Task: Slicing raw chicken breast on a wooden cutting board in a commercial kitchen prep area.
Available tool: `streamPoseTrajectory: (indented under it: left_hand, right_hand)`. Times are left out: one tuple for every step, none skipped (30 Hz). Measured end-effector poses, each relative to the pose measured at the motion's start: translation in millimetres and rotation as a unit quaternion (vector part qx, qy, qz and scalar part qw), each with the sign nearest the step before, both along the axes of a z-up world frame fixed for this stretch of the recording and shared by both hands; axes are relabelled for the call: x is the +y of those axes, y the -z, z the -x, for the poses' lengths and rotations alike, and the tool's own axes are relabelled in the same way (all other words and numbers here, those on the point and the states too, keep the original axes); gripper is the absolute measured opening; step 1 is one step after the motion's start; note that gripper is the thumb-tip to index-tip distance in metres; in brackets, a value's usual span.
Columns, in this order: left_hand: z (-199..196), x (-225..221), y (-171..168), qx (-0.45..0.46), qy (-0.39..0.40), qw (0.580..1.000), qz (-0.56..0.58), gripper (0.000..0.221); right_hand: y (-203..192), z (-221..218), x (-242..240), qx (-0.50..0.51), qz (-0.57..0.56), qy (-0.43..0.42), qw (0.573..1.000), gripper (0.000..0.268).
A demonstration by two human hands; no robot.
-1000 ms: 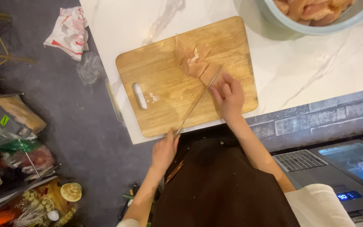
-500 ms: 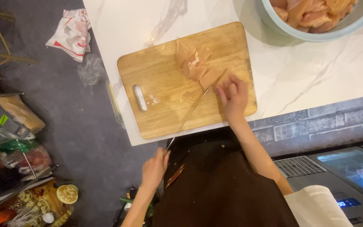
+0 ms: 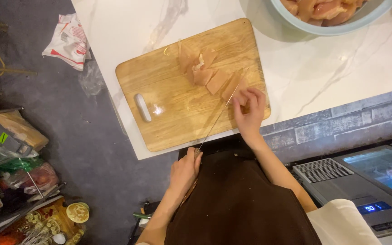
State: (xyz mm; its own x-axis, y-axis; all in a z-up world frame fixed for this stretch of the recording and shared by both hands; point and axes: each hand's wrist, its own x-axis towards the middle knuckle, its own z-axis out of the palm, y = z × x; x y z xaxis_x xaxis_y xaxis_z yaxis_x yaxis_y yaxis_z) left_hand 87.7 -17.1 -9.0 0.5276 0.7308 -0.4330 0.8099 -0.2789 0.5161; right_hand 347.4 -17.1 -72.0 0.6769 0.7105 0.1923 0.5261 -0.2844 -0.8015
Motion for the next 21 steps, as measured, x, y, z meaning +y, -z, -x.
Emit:
streamPoseTrajectory:
  left_hand:
    - [0.8,0.4,0.4,0.001,0.002,1.0,-0.002,0.024]
    - [1.9,0.6,0.4,0.002,0.003,1.0,-0.004,0.025]
    - [3.9,1.1,-1.1,0.003,0.002,1.0,-0.003,0.025]
    - [5.9,2.0,-2.3,-0.003,-0.011,1.0,-0.016,0.025]
    - [7.9,2.9,-3.7,-0.009,-0.025,0.999,-0.029,0.026]
    - [9.9,3.5,-4.8,-0.008,-0.025,0.999,-0.029,0.026]
    - [11.9,4.1,-6.1,-0.01,-0.04,0.999,-0.024,0.025]
    - [14.1,4.9,-7.1,-0.012,-0.055,0.998,-0.02,0.025]
    - [15.8,5.1,-7.8,-0.012,-0.055,0.998,-0.021,0.025]
    - [16.9,5.7,-8.4,-0.016,-0.064,0.998,-0.022,0.025]
    - [18.1,6.3,-8.8,-0.019,-0.073,0.997,-0.023,0.024]
    - [18.7,5.9,-8.5,-0.02,-0.072,0.997,-0.023,0.024]
    - [19.4,5.3,-8.2,-0.013,-0.07,0.997,-0.024,0.025]
    - [19.8,6.0,-7.7,-0.007,-0.07,0.997,-0.026,0.025]
    - [19.8,6.8,-8.1,-0.007,-0.069,0.997,-0.028,0.025]
    - [20.2,6.8,-8.8,-0.006,-0.069,0.997,-0.028,0.025]
    - [20.6,6.8,-9.6,-0.004,-0.069,0.997,-0.028,0.025]
    - [21.1,7.3,-9.1,-0.005,-0.068,0.997,-0.03,0.025]
    - [21.6,7.9,-8.7,-0.017,-0.062,0.997,-0.043,0.025]
    - [21.9,8.5,-8.2,-0.028,-0.057,0.996,-0.057,0.025]
    - [20.0,12.5,-9.9,-0.029,-0.056,0.996,-0.058,0.025]
  right_hand:
    - [0.0,0.5,0.2,-0.005,0.006,0.002,1.0,0.034]
    - [0.0,1.4,0.9,-0.009,0.013,0.002,1.0,0.036]
    - [1.2,0.1,2.6,-0.008,0.013,0.002,1.0,0.036]
    - [2.5,-1.3,5.3,0.029,-0.021,-0.007,0.999,0.04]
    - [3.7,-2.6,7.8,0.067,-0.055,-0.016,0.996,0.045]
    - [2.6,-4.8,9.6,0.067,-0.055,-0.016,0.996,0.045]
    - [1.4,-7.1,11.3,0.084,-0.059,-0.018,0.995,0.051]
    - [0.5,-9.2,13.1,0.102,-0.064,-0.02,0.993,0.057]
    - [-12.1,-6.1,15.9,0.102,-0.065,-0.02,0.992,0.057]
    - [-24.9,-3.8,19.3,0.029,-0.012,-0.029,0.999,0.071]
    - [-37.7,-1.4,22.6,-0.045,0.041,-0.038,0.997,0.085]
    - [-32.4,-2.4,21.9,-0.045,0.041,-0.037,0.997,0.085]
    - [-27.1,-3.2,21.1,-0.059,0.062,-0.035,0.996,0.083]
    - [-21.8,-4.4,22.2,-0.072,0.081,-0.033,0.993,0.081]
    - [-22.8,-10.8,22.5,-0.073,0.08,-0.033,0.994,0.081]
    - [-24.0,-16.8,21.4,-0.075,0.081,-0.062,0.992,0.08]
    - [-25.2,-22.8,20.2,-0.077,0.083,-0.091,0.989,0.079]
    - [-28.2,-25.9,18.0,-0.078,0.082,-0.09,0.989,0.079]
    - [-31.1,-29.0,15.9,-0.105,0.09,-0.089,0.986,0.08]
    - [-34.1,-32.2,14.0,-0.131,0.098,-0.088,0.983,0.081]
    - [-38.4,-28.5,16.0,-0.133,0.097,-0.087,0.983,0.081]
